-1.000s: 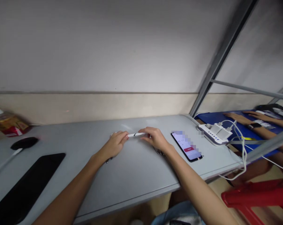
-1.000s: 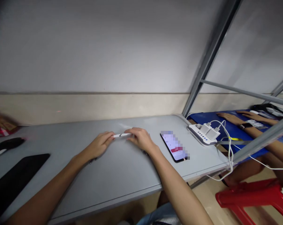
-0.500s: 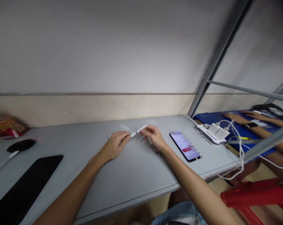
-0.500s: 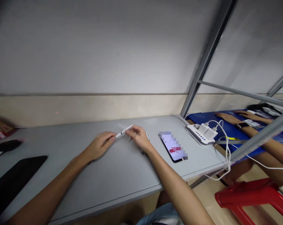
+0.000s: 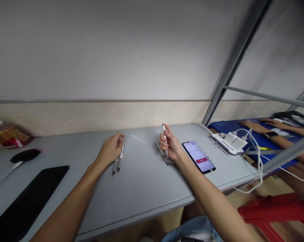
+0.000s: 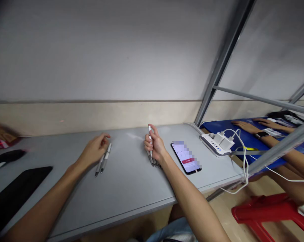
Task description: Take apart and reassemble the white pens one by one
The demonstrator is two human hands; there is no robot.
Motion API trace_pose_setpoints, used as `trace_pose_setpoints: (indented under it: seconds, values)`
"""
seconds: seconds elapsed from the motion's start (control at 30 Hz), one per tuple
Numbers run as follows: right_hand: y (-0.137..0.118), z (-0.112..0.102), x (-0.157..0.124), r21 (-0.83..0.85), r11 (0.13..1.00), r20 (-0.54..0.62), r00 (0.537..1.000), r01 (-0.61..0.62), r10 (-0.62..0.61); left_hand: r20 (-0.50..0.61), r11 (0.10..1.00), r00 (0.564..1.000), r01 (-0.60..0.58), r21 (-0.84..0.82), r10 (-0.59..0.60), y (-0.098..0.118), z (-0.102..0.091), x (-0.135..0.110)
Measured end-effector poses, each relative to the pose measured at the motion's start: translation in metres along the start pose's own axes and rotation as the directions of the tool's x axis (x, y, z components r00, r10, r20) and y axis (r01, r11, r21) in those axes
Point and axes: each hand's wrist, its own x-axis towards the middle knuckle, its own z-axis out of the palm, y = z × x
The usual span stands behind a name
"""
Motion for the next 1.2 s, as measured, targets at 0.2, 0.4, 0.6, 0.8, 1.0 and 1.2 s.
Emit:
trace_pose_setpoints:
  seconds: [0.2, 0.4, 0.6, 0.8, 1.0, 1.2]
  values:
    - [-0.001, 0.001, 0.001, -0.045, 0.999, -0.026, 0.999, 0.027, -0.028, 0.033, 0.978, 0.998, 0.049, 0.203, -0.056, -0.006, -0.004, -0.001]
    - [0.001, 0.0, 0.001, -0.069, 0.997, -0.017, 0.999, 0.03, -0.031, 0.134, 0.962, 0.986, 0.061, 0.264, -0.1, -0.003, -0.005, -0.004]
    - [0.003, 0.0, 0.002, -0.097, 0.995, -0.033, 0.999, 0.023, -0.026, 0.161, 0.96, 0.982, 0.055, 0.274, -0.103, -0.004, -0.001, -0.006]
    - [0.006, 0.001, 0.003, -0.135, 0.991, -0.036, 0.999, 0.024, -0.03, 0.138, 0.967, 0.987, 0.049, 0.251, -0.086, -0.004, 0.007, -0.007]
    - [0.023, 0.007, 0.003, -0.498, 0.865, -0.007, 0.997, 0.065, -0.078, 0.116, 0.979, 0.993, 0.01, 0.206, -0.034, -0.002, 0.01, -0.009]
    - [0.032, 0.002, 0.004, -0.961, 0.222, 0.114, 0.969, 0.163, -0.219, 0.123, 0.983, 0.991, 0.034, 0.183, -0.057, 0.001, 0.009, -0.009]
